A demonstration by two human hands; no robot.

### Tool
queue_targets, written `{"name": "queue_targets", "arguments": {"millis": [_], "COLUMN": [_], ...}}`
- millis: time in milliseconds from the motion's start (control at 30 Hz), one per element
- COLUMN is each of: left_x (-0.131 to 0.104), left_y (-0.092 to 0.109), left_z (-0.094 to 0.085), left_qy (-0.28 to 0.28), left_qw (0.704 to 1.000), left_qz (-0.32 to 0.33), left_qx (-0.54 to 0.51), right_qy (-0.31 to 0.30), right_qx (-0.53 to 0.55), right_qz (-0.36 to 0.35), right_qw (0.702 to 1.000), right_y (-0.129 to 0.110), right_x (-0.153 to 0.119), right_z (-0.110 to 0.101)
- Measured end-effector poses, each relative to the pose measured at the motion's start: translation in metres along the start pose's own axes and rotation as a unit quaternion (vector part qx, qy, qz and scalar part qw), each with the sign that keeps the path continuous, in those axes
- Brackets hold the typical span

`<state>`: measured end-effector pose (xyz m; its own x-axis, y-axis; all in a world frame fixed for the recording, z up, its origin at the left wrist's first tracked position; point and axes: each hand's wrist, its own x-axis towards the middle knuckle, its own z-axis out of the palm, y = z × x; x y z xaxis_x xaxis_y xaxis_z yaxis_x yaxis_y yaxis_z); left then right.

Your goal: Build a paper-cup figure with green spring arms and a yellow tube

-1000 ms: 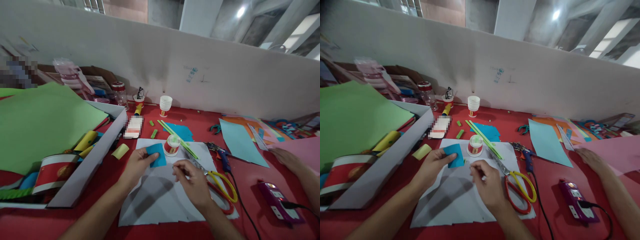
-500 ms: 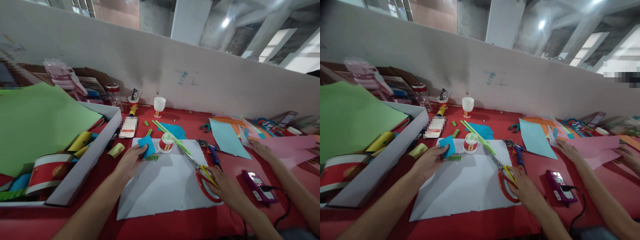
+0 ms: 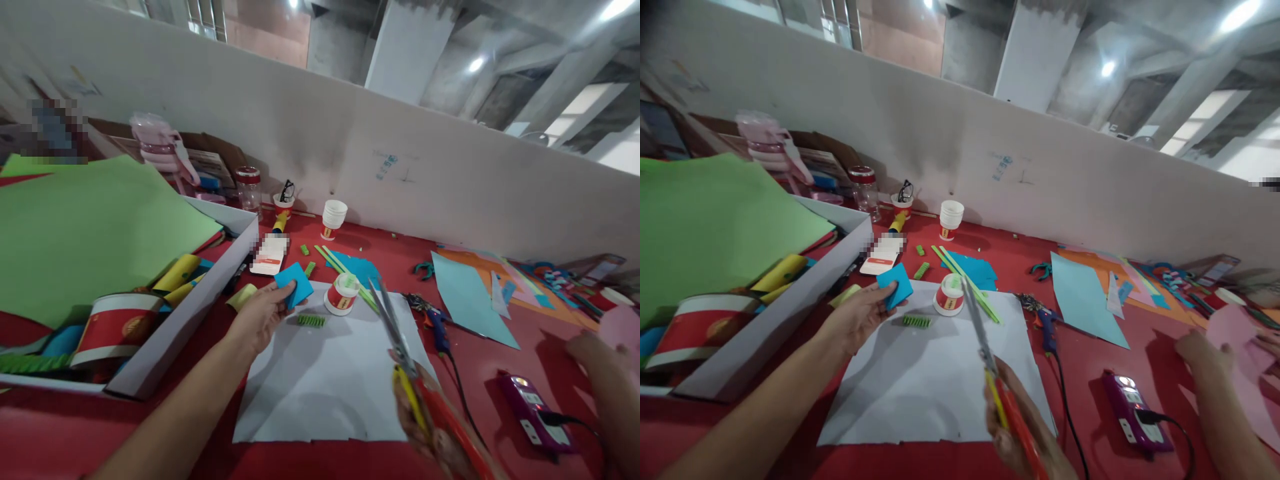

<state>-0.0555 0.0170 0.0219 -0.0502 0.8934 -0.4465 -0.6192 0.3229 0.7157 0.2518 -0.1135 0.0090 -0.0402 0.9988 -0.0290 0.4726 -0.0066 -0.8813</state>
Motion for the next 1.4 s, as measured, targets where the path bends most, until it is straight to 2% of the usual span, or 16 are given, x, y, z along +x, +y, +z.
{"name": "queue_targets", "arguments": {"millis": [100, 233, 300, 400, 600, 833, 1167, 1400], "left_x": [0.006, 0.016, 0.018, 0.018, 0.016, 0.021, 0.018, 0.016], "left_y": [0.004, 0.008, 0.009, 0.009, 0.006, 0.004, 0.004, -0.002], "left_z": [-0.004, -0.011, -0.013, -0.013, -0.01, -0.013, -0.012, -0.016], "left_qy": [0.012, 0.02, 0.025, 0.03, 0.04, 0.037, 0.048, -0.047], "left_qw": [1.0, 0.998, 0.997, 0.997, 0.997, 0.997, 0.997, 0.995], "left_qz": [0.025, 0.061, 0.067, 0.064, 0.062, 0.059, 0.054, 0.07], "left_qx": [-0.005, -0.01, -0.019, -0.028, -0.018, -0.04, -0.021, 0.045], "right_qy": [-0.026, -0.06, -0.09, -0.151, -0.204, -0.246, -0.22, -0.182], "right_qx": [0.025, 0.052, 0.077, 0.141, 0.216, 0.251, 0.218, 0.173], "right_qz": [-0.011, -0.032, -0.028, 0.015, 0.094, 0.108, 0.118, 0.111], "right_qw": [0.999, 0.996, 0.993, 0.978, 0.95, 0.93, 0.943, 0.962], "right_y": [-0.009, -0.021, -0.027, -0.035, -0.047, -0.049, -0.038, -0.023], "right_x": [0.027, 0.062, 0.071, 0.073, 0.067, 0.07, 0.07, 0.068], "right_z": [0.03, 0.056, 0.065, 0.074, 0.077, 0.078, 0.075, 0.071]}}
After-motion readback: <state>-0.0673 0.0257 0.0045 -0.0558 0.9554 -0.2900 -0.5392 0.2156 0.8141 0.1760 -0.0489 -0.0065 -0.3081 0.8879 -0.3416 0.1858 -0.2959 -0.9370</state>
